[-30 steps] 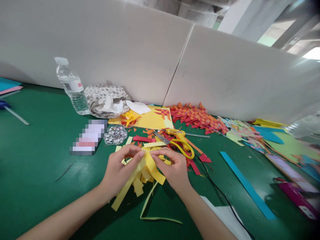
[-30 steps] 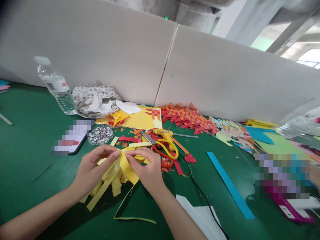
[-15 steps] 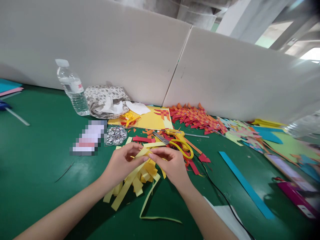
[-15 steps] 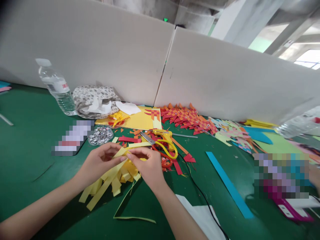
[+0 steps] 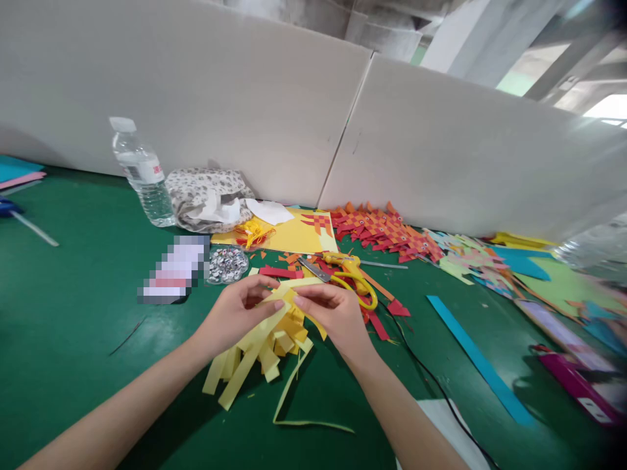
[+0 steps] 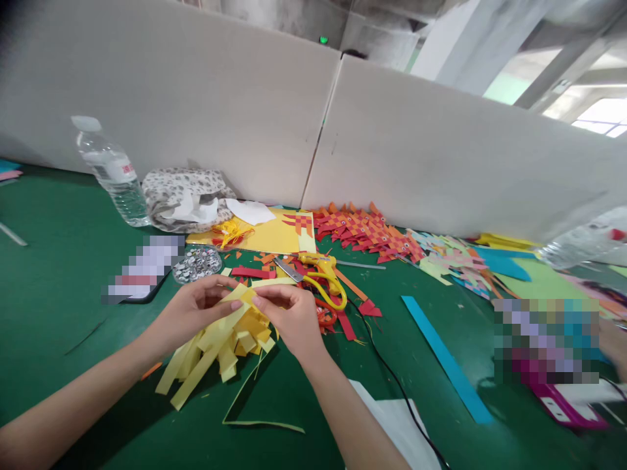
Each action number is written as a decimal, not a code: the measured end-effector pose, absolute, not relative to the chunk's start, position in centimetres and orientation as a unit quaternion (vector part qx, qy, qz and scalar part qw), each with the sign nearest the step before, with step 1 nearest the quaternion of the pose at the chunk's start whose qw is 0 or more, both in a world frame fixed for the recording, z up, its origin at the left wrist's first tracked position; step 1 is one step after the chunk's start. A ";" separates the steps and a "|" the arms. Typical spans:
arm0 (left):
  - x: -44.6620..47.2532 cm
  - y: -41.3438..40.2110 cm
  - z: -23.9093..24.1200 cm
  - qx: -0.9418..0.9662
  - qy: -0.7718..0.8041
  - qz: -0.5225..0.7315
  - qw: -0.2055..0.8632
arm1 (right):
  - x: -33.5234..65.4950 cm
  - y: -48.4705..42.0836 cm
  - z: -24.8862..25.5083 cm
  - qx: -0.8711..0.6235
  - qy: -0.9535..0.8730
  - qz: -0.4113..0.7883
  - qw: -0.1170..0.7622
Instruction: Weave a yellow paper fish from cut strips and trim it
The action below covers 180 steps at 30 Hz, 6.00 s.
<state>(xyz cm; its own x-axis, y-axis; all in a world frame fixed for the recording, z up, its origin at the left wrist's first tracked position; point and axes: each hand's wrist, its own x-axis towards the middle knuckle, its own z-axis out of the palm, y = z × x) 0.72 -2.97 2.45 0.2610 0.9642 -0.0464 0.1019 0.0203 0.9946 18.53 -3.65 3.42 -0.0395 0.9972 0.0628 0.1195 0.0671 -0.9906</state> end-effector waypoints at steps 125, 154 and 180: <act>0.4 -3.6 3.2 0.517 0.449 0.447 0.575 | 19.6 -3.7 4.5 -0.410 -0.449 0.559 0.564; 1.8 -4.3 2.3 0.477 0.474 0.495 0.551 | 17.7 -4.1 2.9 -0.465 -0.426 0.519 0.577; 2.1 -5.0 2.1 0.483 0.472 0.490 0.551 | 17.6 -4.7 3.7 -0.505 -0.516 0.437 0.537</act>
